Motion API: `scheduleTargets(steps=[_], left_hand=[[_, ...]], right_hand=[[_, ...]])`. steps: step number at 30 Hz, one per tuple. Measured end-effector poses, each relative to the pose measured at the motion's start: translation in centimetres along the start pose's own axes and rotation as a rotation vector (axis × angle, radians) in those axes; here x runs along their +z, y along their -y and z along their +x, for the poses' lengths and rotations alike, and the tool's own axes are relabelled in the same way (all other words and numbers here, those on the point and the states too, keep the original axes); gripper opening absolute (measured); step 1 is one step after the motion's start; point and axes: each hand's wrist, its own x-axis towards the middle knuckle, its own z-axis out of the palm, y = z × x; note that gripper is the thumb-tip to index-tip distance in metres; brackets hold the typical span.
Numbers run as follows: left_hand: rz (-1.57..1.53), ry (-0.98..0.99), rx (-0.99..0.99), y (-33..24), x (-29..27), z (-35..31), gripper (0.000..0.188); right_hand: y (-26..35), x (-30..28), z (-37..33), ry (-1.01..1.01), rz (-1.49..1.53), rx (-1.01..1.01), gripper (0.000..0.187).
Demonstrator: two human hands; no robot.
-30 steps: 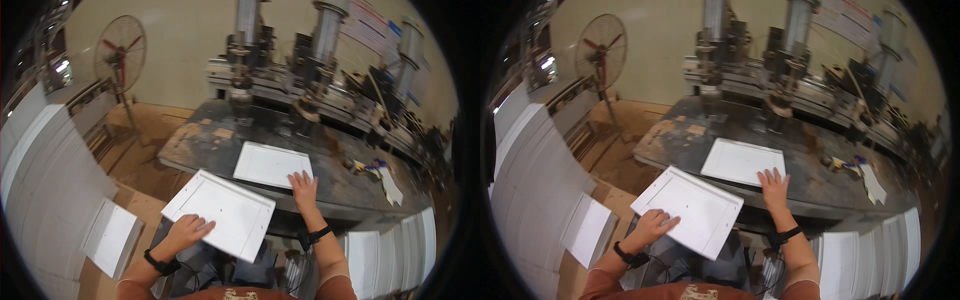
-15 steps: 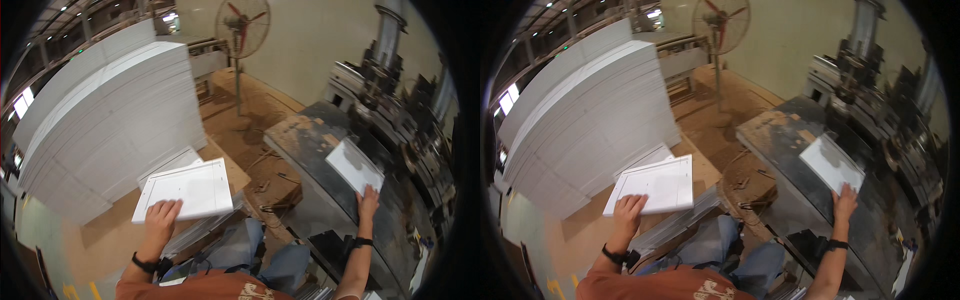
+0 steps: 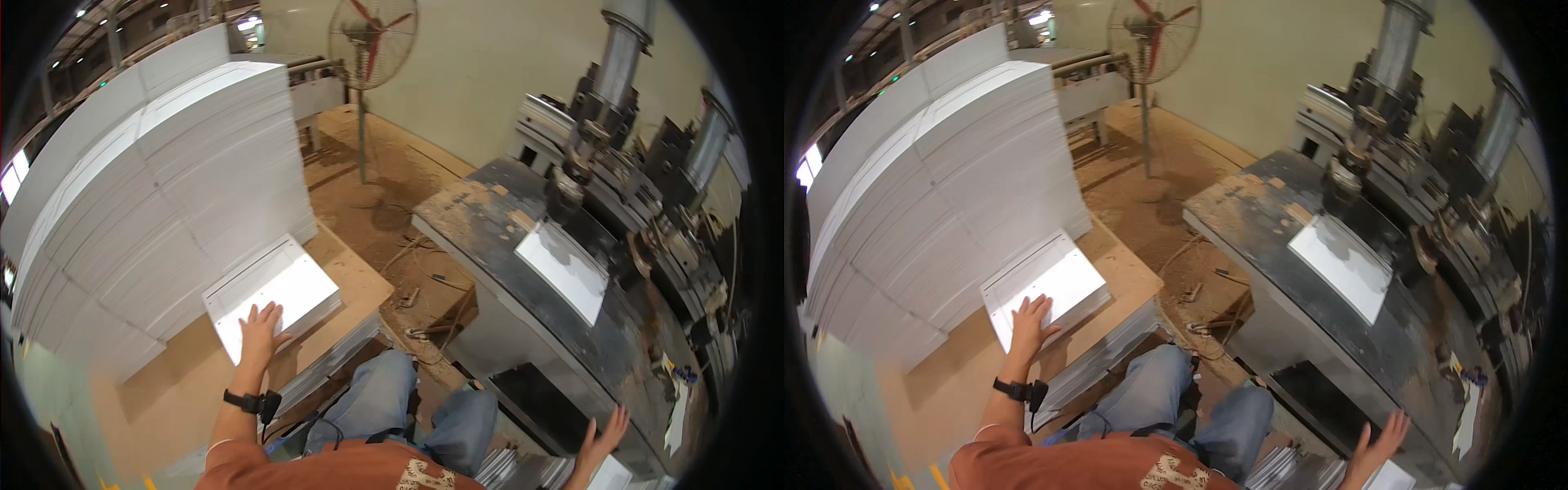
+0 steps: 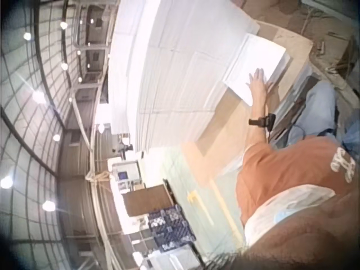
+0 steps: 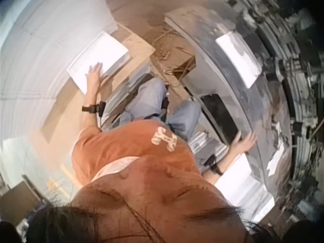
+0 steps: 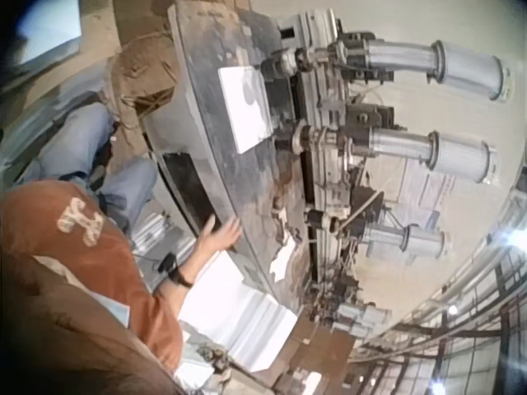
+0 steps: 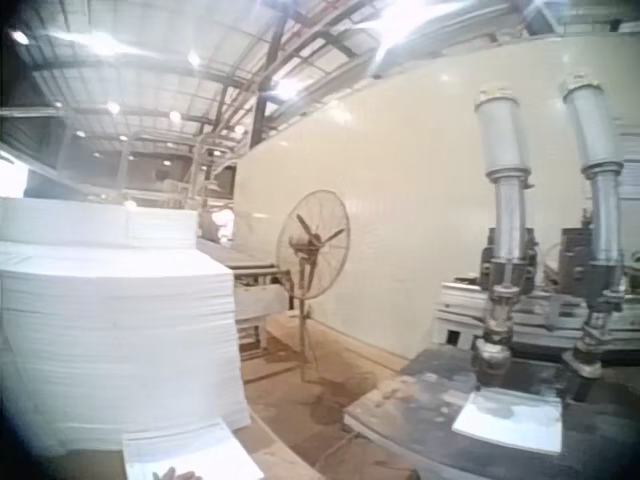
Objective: The recorder processes white furniture panels using a dual-press woodworking machine.
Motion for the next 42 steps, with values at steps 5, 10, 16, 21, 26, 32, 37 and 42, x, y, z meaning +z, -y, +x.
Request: scheduleTargets(steps=[5,10,16,21,26,32,37,42], left_hand=[[0.065,-0.177,0.168,-5.2,0.1,2.0,0.067],[-0.488,-0.166,0.889,-25.4,1.1,5.6,0.048],[-0.494,-0.111,1.228,-46.3,6.4,10.9,0.051],[-0.425,-0.124,1.024,-50.2,12.2,11.4,0.061],[-0.332,-0.16,1.244,-41.3,7.9,7.2,0.036],[-0.195,-0.271,1.376,-25.4,-0.2,3.3,0.041],[-0.01,-0.253,1.098,-15.4,-7.3,-2.4,0.038],[0.21,-0.367,0.503,-9.3,-10.3,-6.2,0.039]], right_hand=[[-0.1,-9.9,-11.5,0.507,-0.547,0.643,0.086],[-2.3,-8.0,-19.3,0.173,-0.356,0.562,0.069],[3.7,-10.2,-11.6,0.049,-0.061,0.113,0.048],[4.2,-7.5,0.6,-0.144,0.195,-0.087,0.045],[7.2,1.1,11.2,-0.133,0.191,-0.32,0.041],[9.3,12.5,17.1,0.225,-0.038,-0.224,0.045],[9.7,17.0,21.4,0.41,0.112,-0.039,0.052],[8.5,19.6,21.9,0.312,0.187,-0.101,0.049]])
